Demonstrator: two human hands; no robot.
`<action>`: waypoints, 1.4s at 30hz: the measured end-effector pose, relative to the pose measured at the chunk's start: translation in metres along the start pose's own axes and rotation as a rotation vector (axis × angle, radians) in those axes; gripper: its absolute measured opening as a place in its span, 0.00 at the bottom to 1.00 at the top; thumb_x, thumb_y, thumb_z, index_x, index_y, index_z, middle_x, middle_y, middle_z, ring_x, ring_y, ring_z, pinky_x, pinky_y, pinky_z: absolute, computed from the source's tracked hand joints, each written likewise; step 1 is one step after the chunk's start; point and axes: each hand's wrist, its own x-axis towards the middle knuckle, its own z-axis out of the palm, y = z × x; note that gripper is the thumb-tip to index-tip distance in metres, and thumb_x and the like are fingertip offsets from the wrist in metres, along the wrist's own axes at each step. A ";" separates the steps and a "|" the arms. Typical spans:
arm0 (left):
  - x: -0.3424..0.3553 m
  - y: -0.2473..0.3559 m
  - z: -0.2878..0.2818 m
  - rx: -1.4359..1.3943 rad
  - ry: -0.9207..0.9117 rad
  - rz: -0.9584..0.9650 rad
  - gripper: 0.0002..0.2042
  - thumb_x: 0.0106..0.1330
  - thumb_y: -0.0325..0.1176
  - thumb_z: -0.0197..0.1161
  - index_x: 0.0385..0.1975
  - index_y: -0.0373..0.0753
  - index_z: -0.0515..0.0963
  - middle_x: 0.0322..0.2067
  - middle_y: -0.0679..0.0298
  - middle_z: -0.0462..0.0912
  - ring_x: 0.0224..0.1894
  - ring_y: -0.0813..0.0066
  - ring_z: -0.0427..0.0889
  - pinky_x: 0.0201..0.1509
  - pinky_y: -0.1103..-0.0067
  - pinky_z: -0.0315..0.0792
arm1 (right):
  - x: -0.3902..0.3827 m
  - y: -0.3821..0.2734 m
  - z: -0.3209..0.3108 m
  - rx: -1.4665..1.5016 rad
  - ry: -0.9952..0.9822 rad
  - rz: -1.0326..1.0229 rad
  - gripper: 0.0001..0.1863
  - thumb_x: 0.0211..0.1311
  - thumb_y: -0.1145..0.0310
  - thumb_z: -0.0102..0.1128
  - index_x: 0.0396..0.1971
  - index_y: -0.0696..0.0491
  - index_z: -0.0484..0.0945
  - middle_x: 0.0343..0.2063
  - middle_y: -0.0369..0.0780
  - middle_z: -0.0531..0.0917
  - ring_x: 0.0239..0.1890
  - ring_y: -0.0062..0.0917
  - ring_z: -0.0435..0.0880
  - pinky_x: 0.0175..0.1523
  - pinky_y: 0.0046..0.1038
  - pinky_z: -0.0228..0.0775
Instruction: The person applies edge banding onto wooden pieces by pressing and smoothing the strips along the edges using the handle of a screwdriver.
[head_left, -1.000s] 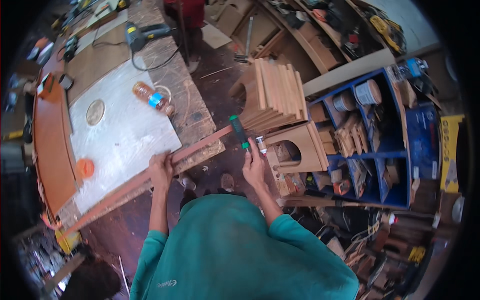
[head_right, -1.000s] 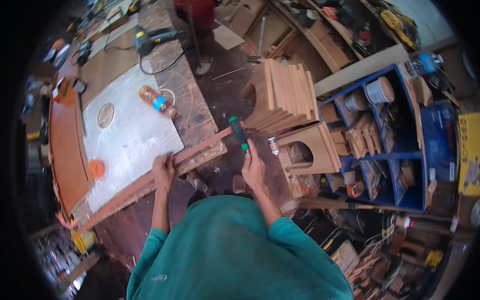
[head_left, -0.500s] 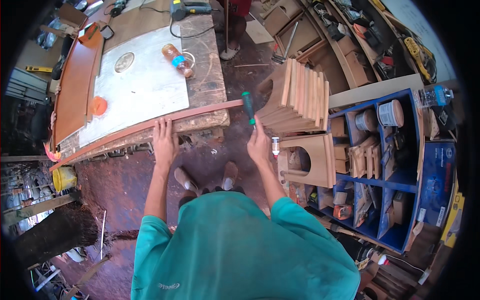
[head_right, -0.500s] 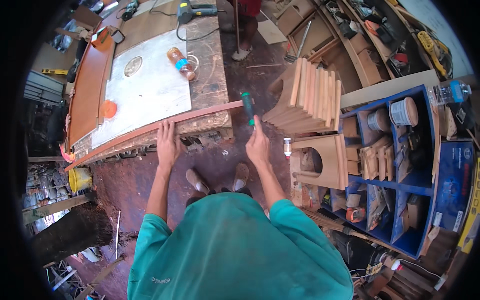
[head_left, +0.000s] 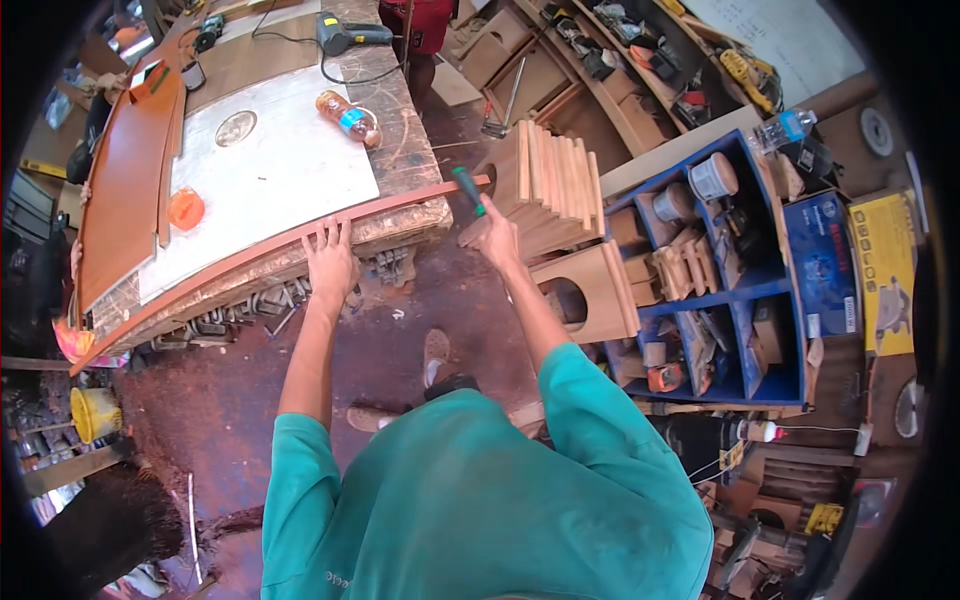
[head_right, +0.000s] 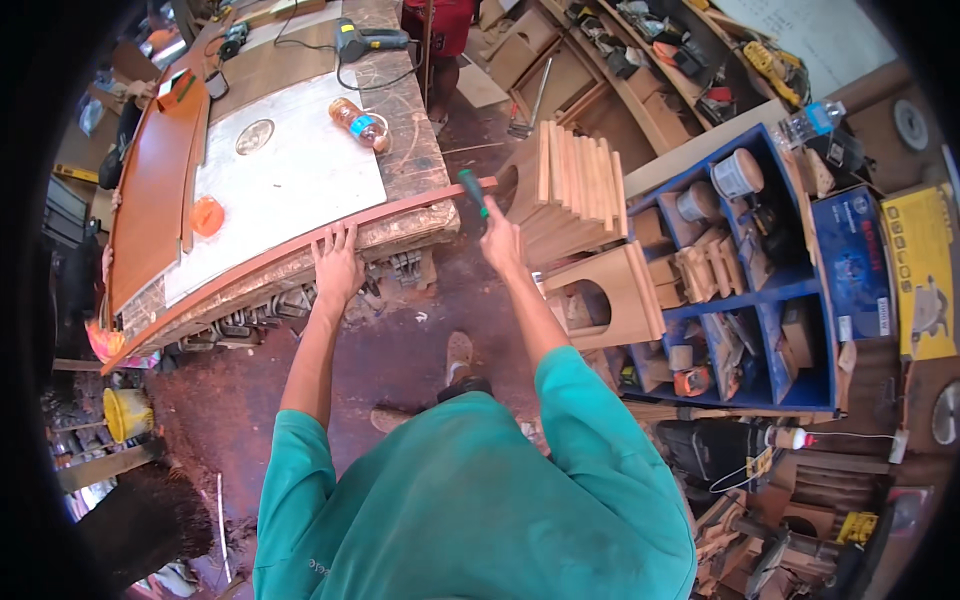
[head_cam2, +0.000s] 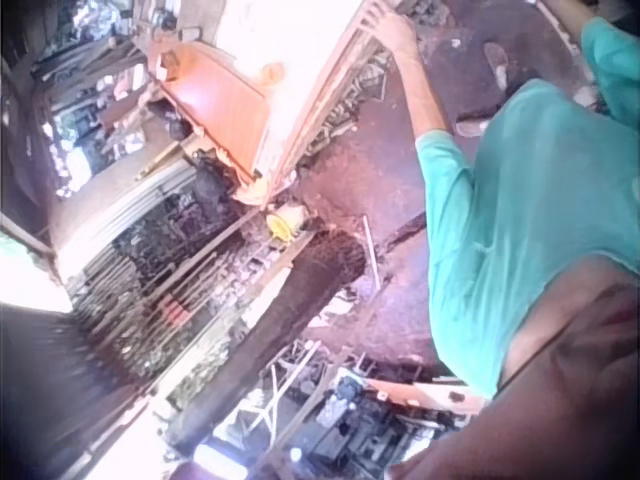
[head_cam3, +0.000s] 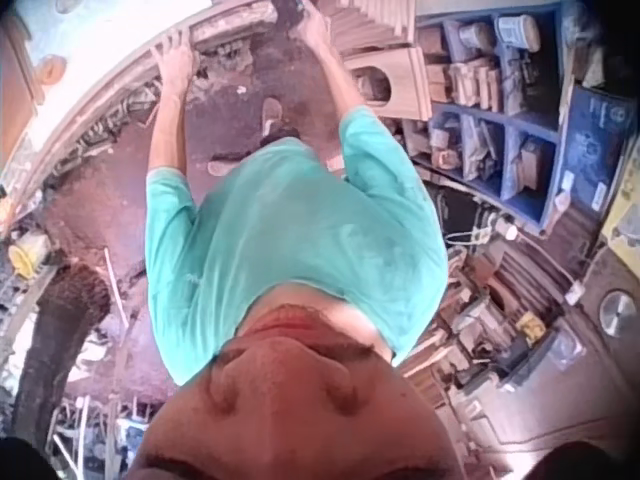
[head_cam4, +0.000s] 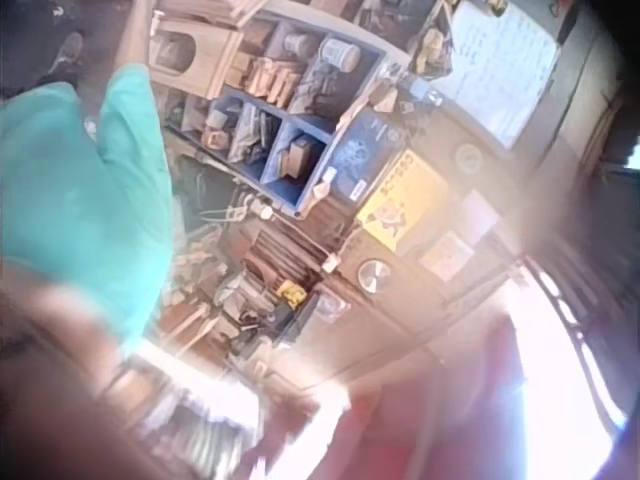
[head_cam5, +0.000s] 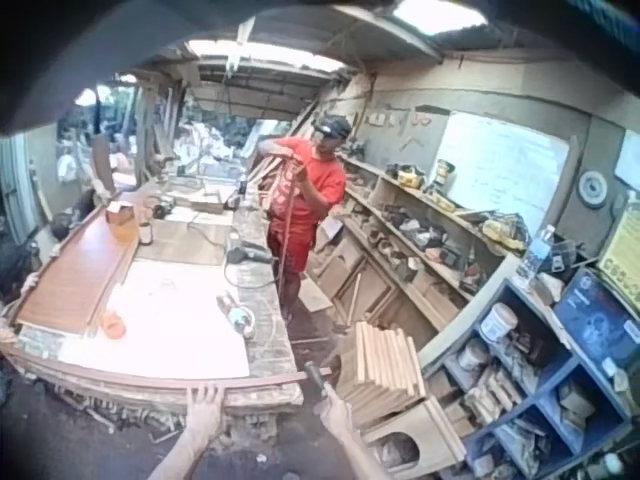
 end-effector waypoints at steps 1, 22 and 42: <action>0.000 0.000 0.000 -0.015 -0.004 0.004 0.36 0.60 0.34 0.58 0.72 0.42 0.56 0.71 0.53 0.58 0.74 0.52 0.54 0.73 0.48 0.46 | 0.001 0.004 0.001 0.035 0.002 0.001 0.28 0.64 0.71 0.48 0.65 0.42 0.68 0.28 0.60 0.80 0.36 0.53 0.83 0.43 0.51 0.71; 0.001 0.003 0.001 -0.056 0.050 0.016 0.36 0.58 0.31 0.58 0.71 0.41 0.57 0.69 0.48 0.60 0.72 0.48 0.56 0.71 0.52 0.55 | 0.025 0.035 -0.002 0.222 0.197 0.116 0.25 0.63 0.75 0.47 0.61 0.47 0.73 0.26 0.60 0.76 0.28 0.49 0.84 0.34 0.43 0.72; 0.008 -0.012 0.018 -0.081 0.071 0.091 0.42 0.53 0.29 0.63 0.72 0.41 0.53 0.69 0.42 0.57 0.71 0.40 0.56 0.71 0.60 0.61 | 0.019 0.010 -0.016 0.149 0.076 0.141 0.33 0.58 0.76 0.49 0.66 0.38 0.68 0.33 0.61 0.81 0.41 0.56 0.82 0.47 0.55 0.73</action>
